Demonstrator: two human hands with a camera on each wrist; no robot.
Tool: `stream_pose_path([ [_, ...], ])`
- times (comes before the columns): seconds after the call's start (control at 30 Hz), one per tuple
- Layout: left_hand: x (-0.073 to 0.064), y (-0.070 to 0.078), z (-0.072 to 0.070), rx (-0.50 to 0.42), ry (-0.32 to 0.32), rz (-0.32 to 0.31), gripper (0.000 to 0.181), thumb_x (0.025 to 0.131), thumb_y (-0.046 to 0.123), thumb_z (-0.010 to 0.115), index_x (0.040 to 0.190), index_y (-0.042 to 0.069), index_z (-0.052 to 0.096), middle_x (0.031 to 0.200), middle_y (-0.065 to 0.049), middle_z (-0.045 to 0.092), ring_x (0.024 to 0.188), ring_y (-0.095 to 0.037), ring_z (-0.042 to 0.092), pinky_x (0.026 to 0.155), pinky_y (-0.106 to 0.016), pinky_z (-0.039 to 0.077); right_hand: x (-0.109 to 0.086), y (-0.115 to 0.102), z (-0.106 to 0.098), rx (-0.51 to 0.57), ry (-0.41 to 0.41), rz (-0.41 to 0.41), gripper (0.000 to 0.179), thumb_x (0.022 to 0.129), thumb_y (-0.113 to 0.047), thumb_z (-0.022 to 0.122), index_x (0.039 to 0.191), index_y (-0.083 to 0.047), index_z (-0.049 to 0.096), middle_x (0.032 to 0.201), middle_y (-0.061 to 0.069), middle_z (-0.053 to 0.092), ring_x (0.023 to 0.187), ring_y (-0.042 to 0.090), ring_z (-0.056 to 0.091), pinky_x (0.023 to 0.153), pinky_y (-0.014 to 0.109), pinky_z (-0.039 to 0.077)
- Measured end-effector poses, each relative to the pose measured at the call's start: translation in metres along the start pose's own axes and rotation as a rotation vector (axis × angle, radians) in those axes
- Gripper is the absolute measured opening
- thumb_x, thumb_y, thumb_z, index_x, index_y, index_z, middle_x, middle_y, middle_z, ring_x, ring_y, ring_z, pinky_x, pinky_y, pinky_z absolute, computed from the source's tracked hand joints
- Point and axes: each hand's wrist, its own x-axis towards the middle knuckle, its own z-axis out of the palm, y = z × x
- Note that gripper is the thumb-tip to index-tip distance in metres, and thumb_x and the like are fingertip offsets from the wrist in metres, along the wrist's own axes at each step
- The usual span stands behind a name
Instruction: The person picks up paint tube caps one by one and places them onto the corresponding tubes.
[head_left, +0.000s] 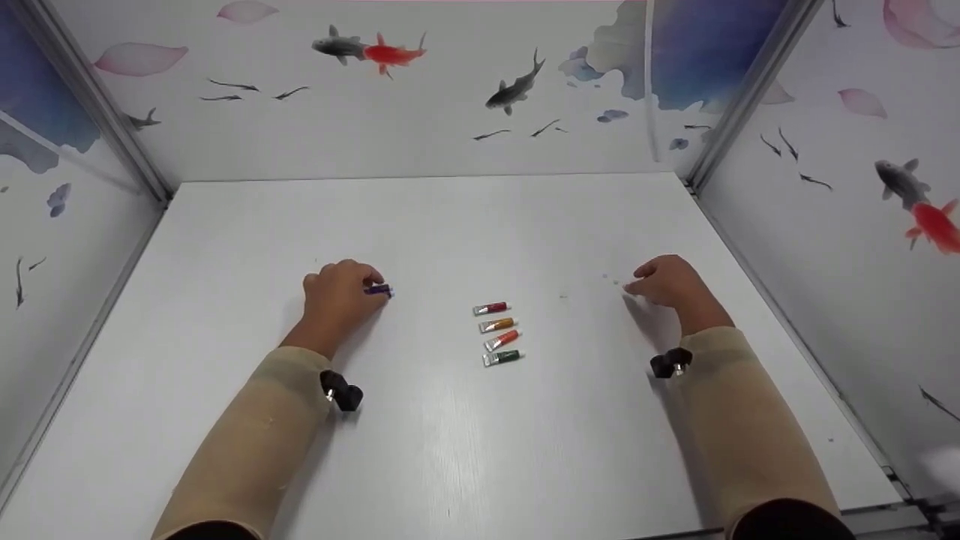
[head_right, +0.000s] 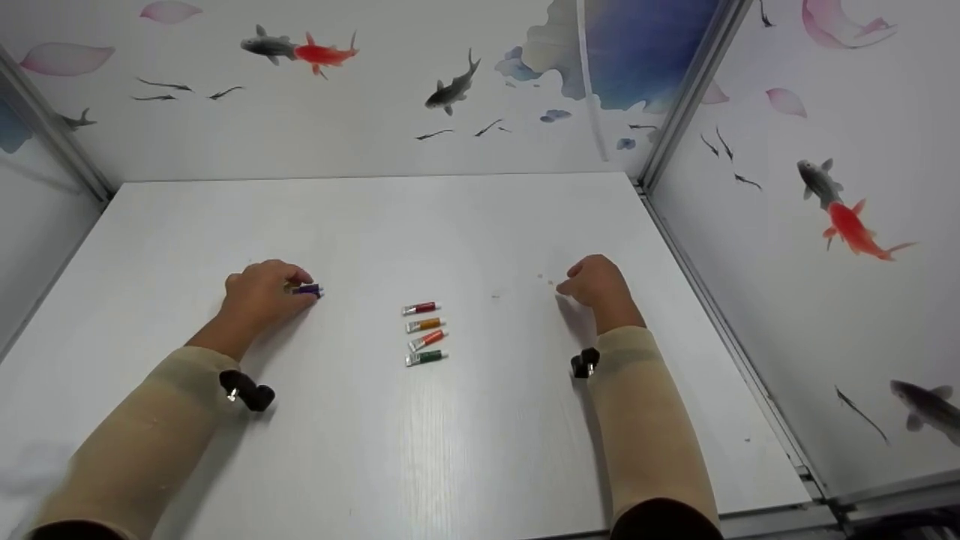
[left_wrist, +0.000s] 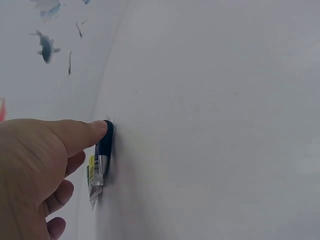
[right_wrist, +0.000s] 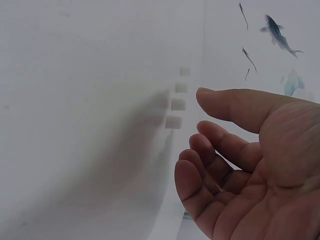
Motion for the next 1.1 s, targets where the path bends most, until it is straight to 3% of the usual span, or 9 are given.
stream_pose_path([
  [0.23, -0.0049, -0.0049, 0.0012, 0.012, -0.01, 0.018, 0.023, 0.094, 0.034, 0.081, 0.113, 0.02, 0.081, 0.113, -0.005, 0.078, 0.11, -0.034, 0.067, 0.1, -0.058, 0.041, 0.0008, -0.0001, 0.0026, -0.012, 0.016, -0.003, 0.052, 0.102, -0.032, 0.069, 0.141, 0.001, 0.063, 0.139, 0.026, 0.064, 0.122, 0.036, 0.065, 0.102, 0.051, 0.054],
  [0.77, -0.0014, -0.0069, 0.0014, -0.012, -0.087, -0.012, 0.018, 0.095, 0.034, 0.079, 0.106, 0.02, 0.083, 0.108, -0.004, 0.078, 0.109, -0.032, 0.069, 0.099, -0.057, 0.037, 0.0078, 0.0029, 0.0086, -0.077, 0.003, -0.033, 0.046, 0.099, -0.03, 0.07, 0.133, 0.001, 0.07, 0.138, 0.026, 0.067, 0.119, 0.035, 0.063, 0.098, 0.048, 0.054],
  [0.9, -0.0026, -0.0061, 0.0, -0.028, -0.092, -0.02, 0.017, 0.096, 0.033, 0.079, 0.105, 0.019, 0.082, 0.107, -0.004, 0.078, 0.107, -0.031, 0.069, 0.1, -0.057, 0.036, 0.0068, 0.0019, 0.0065, -0.118, 0.011, -0.029, 0.04, 0.098, -0.03, 0.072, 0.123, 0.001, 0.076, 0.106, 0.013, 0.078, 0.104, 0.029, 0.065, 0.088, 0.043, 0.053],
  [1.0, -0.0036, -0.0061, -0.0005, -0.029, -0.081, -0.017, 0.016, 0.096, 0.032, 0.079, 0.104, 0.019, 0.082, 0.108, -0.004, 0.076, 0.107, -0.031, 0.069, 0.1, -0.057, 0.036, 0.0072, 0.0026, 0.0055, -0.133, 0.02, -0.03, 0.033, 0.097, -0.03, 0.072, 0.111, -0.001, 0.081, 0.079, 0.001, 0.074, 0.089, 0.023, 0.062, 0.077, 0.036, 0.049],
  [1.1, -0.0032, -0.0066, 0.0005, -0.028, -0.069, -0.015, 0.014, 0.095, 0.031, 0.08, 0.103, 0.02, 0.082, 0.108, -0.005, 0.075, 0.108, -0.032, 0.069, 0.1, -0.057, 0.037, 0.0071, 0.0036, 0.0049, -0.132, 0.027, -0.027, 0.028, 0.097, -0.028, 0.071, 0.101, -0.003, 0.082, 0.074, -0.001, 0.072, 0.082, 0.02, 0.061, 0.072, 0.033, 0.047],
])
